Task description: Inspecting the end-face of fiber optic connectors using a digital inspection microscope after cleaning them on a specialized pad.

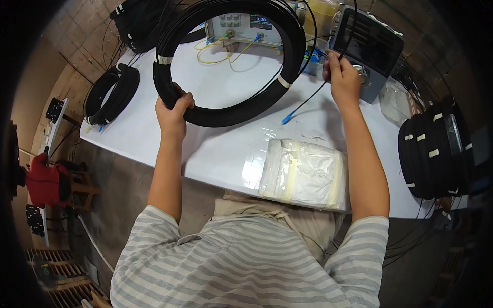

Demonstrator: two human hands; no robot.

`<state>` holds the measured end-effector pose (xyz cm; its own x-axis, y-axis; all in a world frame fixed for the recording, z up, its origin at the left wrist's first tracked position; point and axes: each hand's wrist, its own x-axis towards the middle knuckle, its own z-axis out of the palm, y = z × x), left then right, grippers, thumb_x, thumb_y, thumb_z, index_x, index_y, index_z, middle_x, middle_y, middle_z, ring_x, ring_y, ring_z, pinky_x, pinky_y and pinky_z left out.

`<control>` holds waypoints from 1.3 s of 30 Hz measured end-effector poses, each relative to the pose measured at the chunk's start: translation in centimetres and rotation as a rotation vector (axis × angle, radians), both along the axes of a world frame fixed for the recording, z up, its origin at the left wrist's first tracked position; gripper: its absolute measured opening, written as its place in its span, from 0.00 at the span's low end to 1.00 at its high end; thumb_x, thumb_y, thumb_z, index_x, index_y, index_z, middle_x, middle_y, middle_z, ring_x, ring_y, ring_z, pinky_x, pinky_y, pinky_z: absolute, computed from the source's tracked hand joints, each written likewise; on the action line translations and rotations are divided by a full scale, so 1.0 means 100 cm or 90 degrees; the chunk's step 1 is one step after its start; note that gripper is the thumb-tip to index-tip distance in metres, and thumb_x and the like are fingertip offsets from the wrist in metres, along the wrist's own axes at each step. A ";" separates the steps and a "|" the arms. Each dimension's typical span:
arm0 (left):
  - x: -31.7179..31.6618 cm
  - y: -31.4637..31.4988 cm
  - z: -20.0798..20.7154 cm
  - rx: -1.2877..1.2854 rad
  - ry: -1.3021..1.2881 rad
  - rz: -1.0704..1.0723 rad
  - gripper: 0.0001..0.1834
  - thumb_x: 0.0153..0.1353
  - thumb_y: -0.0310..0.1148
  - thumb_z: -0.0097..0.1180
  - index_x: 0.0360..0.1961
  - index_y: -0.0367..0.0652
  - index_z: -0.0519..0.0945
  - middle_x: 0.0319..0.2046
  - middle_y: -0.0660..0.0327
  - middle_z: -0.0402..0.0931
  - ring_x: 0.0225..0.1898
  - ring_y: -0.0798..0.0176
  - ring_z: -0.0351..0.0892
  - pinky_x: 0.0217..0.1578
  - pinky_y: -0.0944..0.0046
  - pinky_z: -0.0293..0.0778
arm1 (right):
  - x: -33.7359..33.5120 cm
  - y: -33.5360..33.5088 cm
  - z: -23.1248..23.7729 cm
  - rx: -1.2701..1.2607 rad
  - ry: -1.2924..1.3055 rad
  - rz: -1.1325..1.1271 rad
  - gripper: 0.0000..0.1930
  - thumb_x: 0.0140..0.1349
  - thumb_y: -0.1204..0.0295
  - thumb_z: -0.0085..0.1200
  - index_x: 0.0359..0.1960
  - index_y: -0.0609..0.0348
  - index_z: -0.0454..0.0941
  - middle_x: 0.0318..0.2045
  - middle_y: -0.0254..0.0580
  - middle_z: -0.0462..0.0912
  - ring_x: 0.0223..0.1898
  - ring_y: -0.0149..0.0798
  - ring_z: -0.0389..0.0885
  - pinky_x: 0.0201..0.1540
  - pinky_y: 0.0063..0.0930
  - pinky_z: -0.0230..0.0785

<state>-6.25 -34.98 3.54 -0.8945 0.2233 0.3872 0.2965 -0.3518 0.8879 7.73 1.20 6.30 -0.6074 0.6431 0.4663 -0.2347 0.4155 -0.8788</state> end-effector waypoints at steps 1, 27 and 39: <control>-0.001 0.001 0.003 -0.006 0.008 -0.006 0.13 0.53 0.23 0.67 0.36 0.40 0.74 0.27 0.64 0.74 0.27 0.68 0.75 0.31 0.66 0.72 | 0.008 -0.001 0.004 0.062 -0.026 -0.015 0.20 0.76 0.59 0.52 0.57 0.63 0.81 0.32 0.31 0.83 0.28 0.22 0.75 0.32 0.18 0.70; -0.012 0.015 0.020 -0.001 -0.002 -0.066 0.12 0.52 0.23 0.65 0.34 0.40 0.74 0.25 0.64 0.72 0.24 0.67 0.74 0.29 0.65 0.72 | 0.067 -0.003 0.213 0.624 0.230 -0.204 0.16 0.74 0.70 0.51 0.49 0.75 0.81 0.37 0.58 0.88 0.34 0.49 0.88 0.39 0.36 0.80; 0.019 -0.016 -0.038 0.138 -0.534 -0.106 0.09 0.59 0.29 0.64 0.30 0.41 0.74 0.23 0.64 0.70 0.23 0.68 0.73 0.25 0.63 0.73 | 0.132 -0.012 0.100 0.258 -0.246 0.043 0.17 0.71 0.71 0.54 0.61 0.56 0.78 0.23 0.29 0.78 0.20 0.18 0.66 0.22 0.16 0.56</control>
<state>-4.30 -36.59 -0.21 -0.8653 0.3740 -0.3338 -0.4935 -0.5183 0.6984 20.98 0.05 16.32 -0.8166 0.4128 0.4034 0.0351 0.7332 -0.6791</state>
